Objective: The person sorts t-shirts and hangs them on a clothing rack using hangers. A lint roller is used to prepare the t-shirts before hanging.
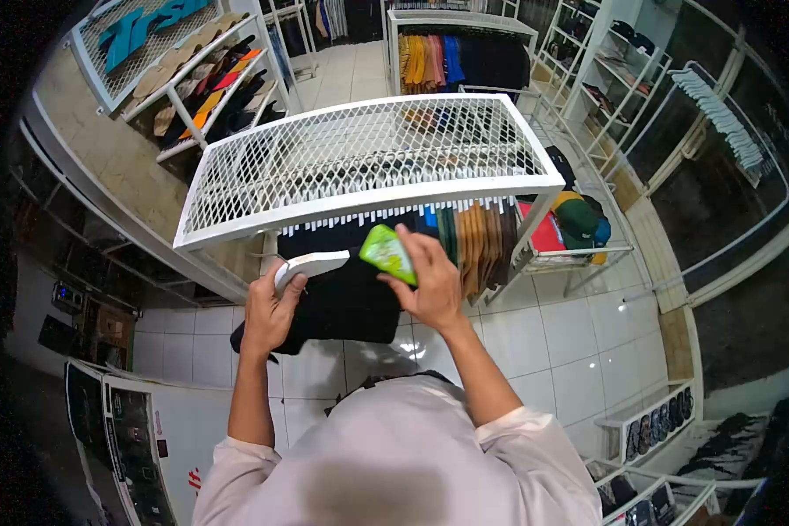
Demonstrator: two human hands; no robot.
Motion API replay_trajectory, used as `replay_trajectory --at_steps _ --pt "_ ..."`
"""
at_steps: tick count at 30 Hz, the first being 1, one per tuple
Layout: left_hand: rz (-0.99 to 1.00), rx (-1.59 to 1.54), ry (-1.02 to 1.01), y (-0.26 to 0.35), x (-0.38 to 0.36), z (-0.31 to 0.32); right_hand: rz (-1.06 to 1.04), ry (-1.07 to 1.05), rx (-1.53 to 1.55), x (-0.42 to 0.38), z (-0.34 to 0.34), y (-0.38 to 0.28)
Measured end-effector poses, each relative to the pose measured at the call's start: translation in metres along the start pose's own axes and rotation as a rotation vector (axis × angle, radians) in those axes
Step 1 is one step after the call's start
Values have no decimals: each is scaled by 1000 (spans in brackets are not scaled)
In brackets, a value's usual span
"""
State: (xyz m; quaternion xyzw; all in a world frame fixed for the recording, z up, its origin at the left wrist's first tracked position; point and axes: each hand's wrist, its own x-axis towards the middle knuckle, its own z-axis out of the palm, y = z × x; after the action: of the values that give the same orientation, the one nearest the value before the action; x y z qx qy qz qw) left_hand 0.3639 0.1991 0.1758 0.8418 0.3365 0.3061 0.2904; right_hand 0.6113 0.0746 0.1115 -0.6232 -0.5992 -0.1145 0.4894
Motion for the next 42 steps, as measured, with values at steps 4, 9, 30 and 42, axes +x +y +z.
replay_trajectory --at_steps 4,9,30,42 --pt "-60 -117 47 -3 0 13 399 231 -192 6 1 103" --pt "-150 -168 4 0 5 19 401 185 -234 71 -2 170" --pt "-588 102 101 -75 -94 -92 66 -506 454 -12 205 -60" --pt "-808 -532 23 -278 -119 -95 329 -710 588 -64 306 -150"
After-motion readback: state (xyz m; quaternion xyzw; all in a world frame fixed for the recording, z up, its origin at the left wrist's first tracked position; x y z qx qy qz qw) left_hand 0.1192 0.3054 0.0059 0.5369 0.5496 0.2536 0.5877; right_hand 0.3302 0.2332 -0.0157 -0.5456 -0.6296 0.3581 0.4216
